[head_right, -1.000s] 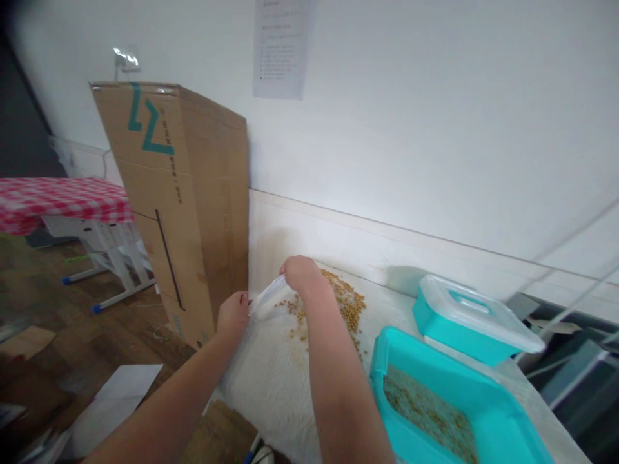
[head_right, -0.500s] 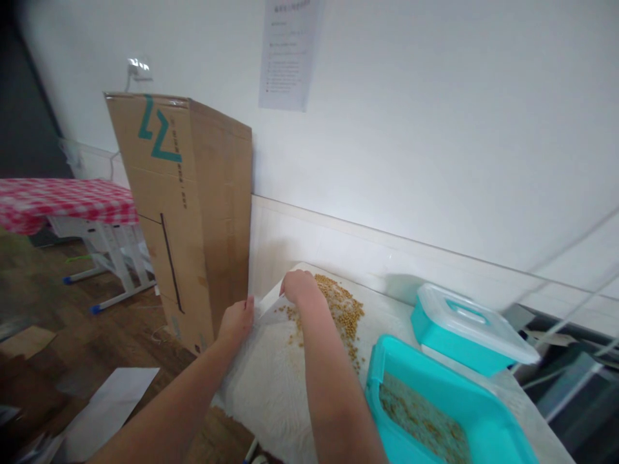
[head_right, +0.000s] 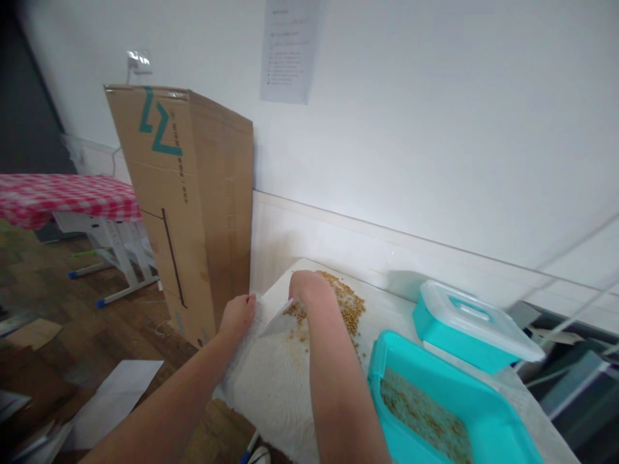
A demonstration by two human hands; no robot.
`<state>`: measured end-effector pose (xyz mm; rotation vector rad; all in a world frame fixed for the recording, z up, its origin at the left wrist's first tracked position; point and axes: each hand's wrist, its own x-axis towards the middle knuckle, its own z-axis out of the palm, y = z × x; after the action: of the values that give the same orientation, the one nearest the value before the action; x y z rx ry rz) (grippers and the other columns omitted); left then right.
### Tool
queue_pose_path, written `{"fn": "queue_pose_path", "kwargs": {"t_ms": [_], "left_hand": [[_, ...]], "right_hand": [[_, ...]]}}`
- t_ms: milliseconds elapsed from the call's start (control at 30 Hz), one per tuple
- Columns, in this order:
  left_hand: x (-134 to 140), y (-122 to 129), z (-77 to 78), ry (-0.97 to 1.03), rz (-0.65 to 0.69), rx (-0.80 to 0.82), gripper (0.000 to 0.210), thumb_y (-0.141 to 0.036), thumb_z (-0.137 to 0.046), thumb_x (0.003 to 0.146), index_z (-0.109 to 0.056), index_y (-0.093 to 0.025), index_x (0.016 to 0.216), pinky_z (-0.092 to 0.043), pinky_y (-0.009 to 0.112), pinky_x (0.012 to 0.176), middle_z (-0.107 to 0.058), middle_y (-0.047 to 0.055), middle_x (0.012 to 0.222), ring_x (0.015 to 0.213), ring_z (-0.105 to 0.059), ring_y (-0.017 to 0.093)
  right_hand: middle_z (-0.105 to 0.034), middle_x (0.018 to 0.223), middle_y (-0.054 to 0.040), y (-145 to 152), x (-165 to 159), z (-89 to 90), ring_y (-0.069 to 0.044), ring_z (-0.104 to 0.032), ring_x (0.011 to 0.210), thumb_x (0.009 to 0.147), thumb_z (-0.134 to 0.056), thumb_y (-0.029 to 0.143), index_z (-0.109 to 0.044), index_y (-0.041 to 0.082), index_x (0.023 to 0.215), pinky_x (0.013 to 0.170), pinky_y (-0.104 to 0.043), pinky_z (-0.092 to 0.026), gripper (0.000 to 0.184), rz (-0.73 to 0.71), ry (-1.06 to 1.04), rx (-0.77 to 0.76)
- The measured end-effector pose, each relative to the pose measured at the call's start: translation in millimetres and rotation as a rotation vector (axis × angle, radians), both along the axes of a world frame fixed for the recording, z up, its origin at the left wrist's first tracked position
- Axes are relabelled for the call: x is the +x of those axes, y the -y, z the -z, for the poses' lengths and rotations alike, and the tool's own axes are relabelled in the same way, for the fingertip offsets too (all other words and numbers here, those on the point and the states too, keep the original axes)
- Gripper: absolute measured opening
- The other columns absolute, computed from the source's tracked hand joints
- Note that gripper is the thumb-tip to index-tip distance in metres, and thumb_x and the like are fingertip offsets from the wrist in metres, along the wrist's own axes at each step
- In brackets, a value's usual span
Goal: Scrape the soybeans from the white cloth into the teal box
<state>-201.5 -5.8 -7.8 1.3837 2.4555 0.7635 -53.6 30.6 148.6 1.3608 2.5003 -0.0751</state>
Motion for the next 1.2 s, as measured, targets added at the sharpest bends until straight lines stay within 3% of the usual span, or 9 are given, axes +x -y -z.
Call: {"fn": "queue_pose_path", "kwargs": {"t_ms": [200, 367, 567, 733, 900, 1033, 1200], "left_hand": [[-0.2, 0.4, -0.9, 0.012, 0.003, -0.015, 0.042, -0.028, -0.034, 0.094, -0.073, -0.011, 0.093, -0.043, 0.029, 0.079, -0.071, 0.019, 0.102, 0.091, -0.066, 0.021], [-1.0, 0.3, 0.6, 0.036, -0.003, 0.008, 0.038, -0.025, -0.038, 0.092, -0.073, -0.011, 0.090, -0.042, 0.028, 0.076, -0.071, 0.019, 0.099, 0.088, -0.065, 0.020], [-0.7, 0.4, 0.9, 0.031, 0.006, 0.017, 0.037, -0.024, -0.037, 0.092, -0.072, -0.013, 0.085, -0.042, 0.029, 0.076, -0.072, 0.019, 0.098, 0.087, -0.066, 0.021], [-0.1, 4.3, -4.2, 0.037, 0.037, -0.015, 0.037, -0.021, -0.037, 0.091, -0.073, -0.013, 0.091, -0.043, 0.028, 0.078, -0.072, 0.018, 0.102, 0.091, -0.067, 0.021], [-3.8, 7.3, -6.2, 0.074, 0.038, -0.093, 0.035, -0.020, -0.038, 0.093, -0.073, -0.014, 0.098, -0.044, 0.026, 0.078, -0.072, 0.016, 0.107, 0.097, -0.067, 0.021], [-6.9, 6.3, -2.3, 0.075, 0.006, -0.101, 0.035, -0.018, -0.037, 0.093, -0.072, -0.012, 0.100, -0.046, 0.027, 0.079, -0.072, 0.016, 0.106, 0.098, -0.068, 0.021], [-8.8, 5.6, -0.7, 0.078, 0.013, -0.052, 0.038, -0.017, -0.035, 0.094, -0.072, -0.012, 0.097, -0.047, 0.028, 0.078, -0.072, 0.017, 0.105, 0.098, -0.069, 0.023]], "right_hand": [[-0.070, 0.118, -0.0149, 9.0, 4.0, -9.0, -0.025, -0.066, 0.110, 0.078, -0.061, 0.003, -0.072, 0.014, 0.113, 0.086, -0.028, -0.052, 0.039, 0.023, 0.072, 0.004], [-0.068, 0.121, -0.0146, 1.7, 6.8, -4.3, -0.024, -0.064, 0.113, 0.082, -0.056, 0.004, -0.071, 0.015, 0.116, 0.089, -0.028, -0.051, 0.039, 0.046, 0.005, 0.029], [-0.070, 0.117, -0.0135, -7.7, 14.5, -3.8, -0.023, -0.065, 0.111, 0.084, -0.053, 0.008, -0.073, 0.018, 0.113, 0.089, -0.029, -0.048, 0.036, 0.015, -0.107, 0.184], [-0.075, 0.105, -0.0106, -0.8, 9.6, -5.8, -0.020, -0.069, 0.096, 0.078, -0.056, 0.006, -0.076, 0.020, 0.108, 0.079, -0.024, -0.046, 0.039, -0.039, -0.109, 0.115], [-0.075, 0.102, -0.0088, 3.9, 4.6, 0.0, -0.022, -0.067, 0.098, 0.077, -0.054, 0.007, -0.078, 0.025, 0.102, 0.080, -0.026, -0.044, 0.039, -0.065, -0.162, 0.232], [-0.074, 0.108, -0.0078, -11.2, -0.3, -2.7, -0.021, -0.065, 0.104, 0.081, -0.052, 0.009, -0.078, 0.029, 0.105, 0.089, -0.027, -0.042, 0.040, 0.004, -0.233, 0.320], [-0.072, 0.105, -0.0119, -54.1, -27.9, 0.4, -0.022, -0.061, 0.107, 0.087, -0.048, 0.011, -0.077, 0.029, 0.106, 0.095, -0.031, -0.039, 0.039, 0.037, -0.271, 0.470]]}}
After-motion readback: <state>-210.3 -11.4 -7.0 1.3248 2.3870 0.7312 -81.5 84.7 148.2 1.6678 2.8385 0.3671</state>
